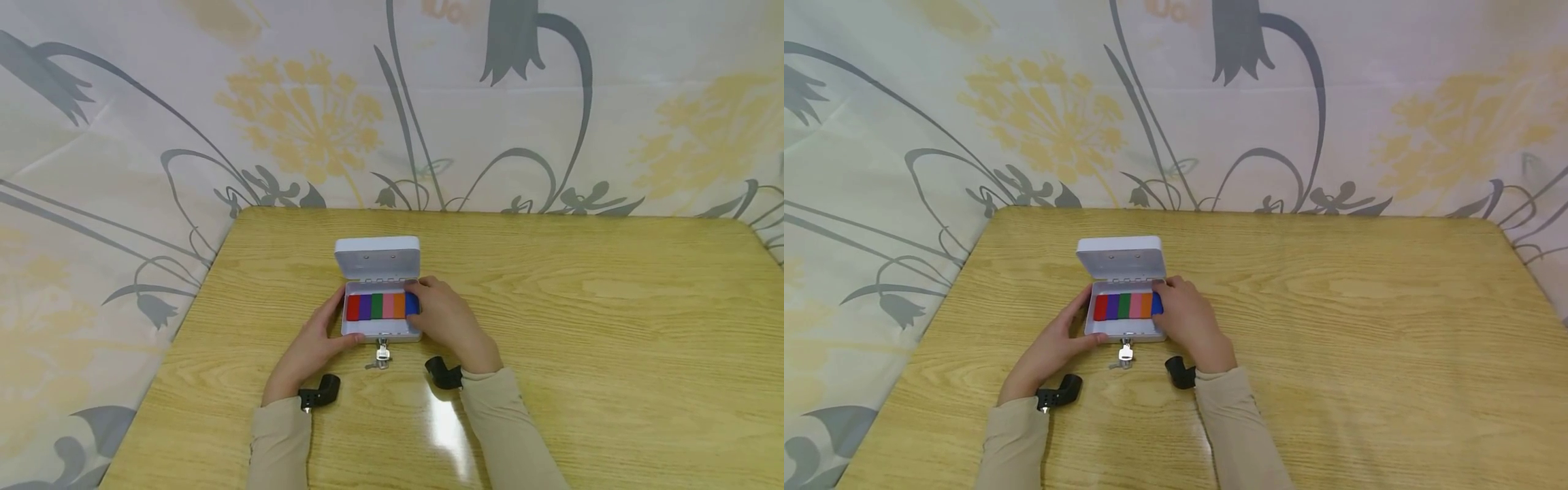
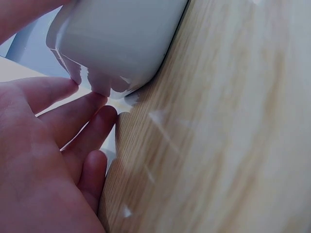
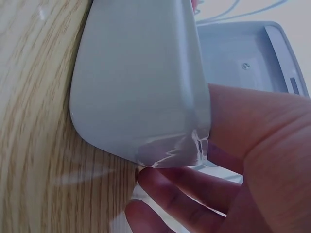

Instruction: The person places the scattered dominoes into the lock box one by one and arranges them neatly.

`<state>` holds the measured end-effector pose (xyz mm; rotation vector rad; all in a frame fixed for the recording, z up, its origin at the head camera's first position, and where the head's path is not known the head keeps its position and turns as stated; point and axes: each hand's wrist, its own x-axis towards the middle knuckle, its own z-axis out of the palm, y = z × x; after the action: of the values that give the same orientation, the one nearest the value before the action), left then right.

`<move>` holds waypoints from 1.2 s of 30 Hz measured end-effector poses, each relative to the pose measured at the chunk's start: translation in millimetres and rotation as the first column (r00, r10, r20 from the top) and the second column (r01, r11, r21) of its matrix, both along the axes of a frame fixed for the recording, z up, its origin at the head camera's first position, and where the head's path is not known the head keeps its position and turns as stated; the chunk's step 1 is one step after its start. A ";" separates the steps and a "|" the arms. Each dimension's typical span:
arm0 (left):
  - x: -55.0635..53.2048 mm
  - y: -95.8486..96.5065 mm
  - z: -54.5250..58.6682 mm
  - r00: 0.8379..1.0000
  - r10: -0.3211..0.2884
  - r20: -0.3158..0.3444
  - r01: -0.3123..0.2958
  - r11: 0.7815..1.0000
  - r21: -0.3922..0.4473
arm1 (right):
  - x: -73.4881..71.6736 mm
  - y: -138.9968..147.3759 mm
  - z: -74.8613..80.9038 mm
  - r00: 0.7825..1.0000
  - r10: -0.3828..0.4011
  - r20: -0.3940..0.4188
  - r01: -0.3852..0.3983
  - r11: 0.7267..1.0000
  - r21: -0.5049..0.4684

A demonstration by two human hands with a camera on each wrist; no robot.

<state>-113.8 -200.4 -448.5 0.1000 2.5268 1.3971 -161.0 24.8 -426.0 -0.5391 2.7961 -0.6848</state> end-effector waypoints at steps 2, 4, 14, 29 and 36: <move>2.7 3.8 10.8 1.000 -0.001 0.006 0.001 1.000 0.004 | 0.1 -0.7 0.0 1.000 -0.003 -0.002 0.003 1.000 0.006; 5.2 6.9 20.6 1.000 -0.001 0.013 0.001 1.000 0.005 | -0.6 -1.4 -0.8 1.000 -0.005 -0.006 0.005 1.000 0.013; -2.0 -3.6 -8.0 1.000 0.004 0.010 -0.004 1.000 0.000 | -0.5 -2.6 -4.4 1.000 -0.004 0.001 0.004 1.000 0.010; -8.4 -0.2 -8.9 1.000 -0.016 -0.004 0.016 1.000 -0.015 | -2.1 -3.1 -6.2 0.998 -0.058 0.001 0.057 0.997 0.060; -9.2 -4.1 -9.7 1.000 -0.008 0.000 0.008 1.000 -0.022 | -3.6 -7.7 -9.7 0.998 -0.056 0.003 0.056 0.997 0.059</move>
<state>-123.0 -204.4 -458.2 0.1067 2.5386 1.3652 -164.6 17.1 -435.7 -0.4487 2.8269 -0.6109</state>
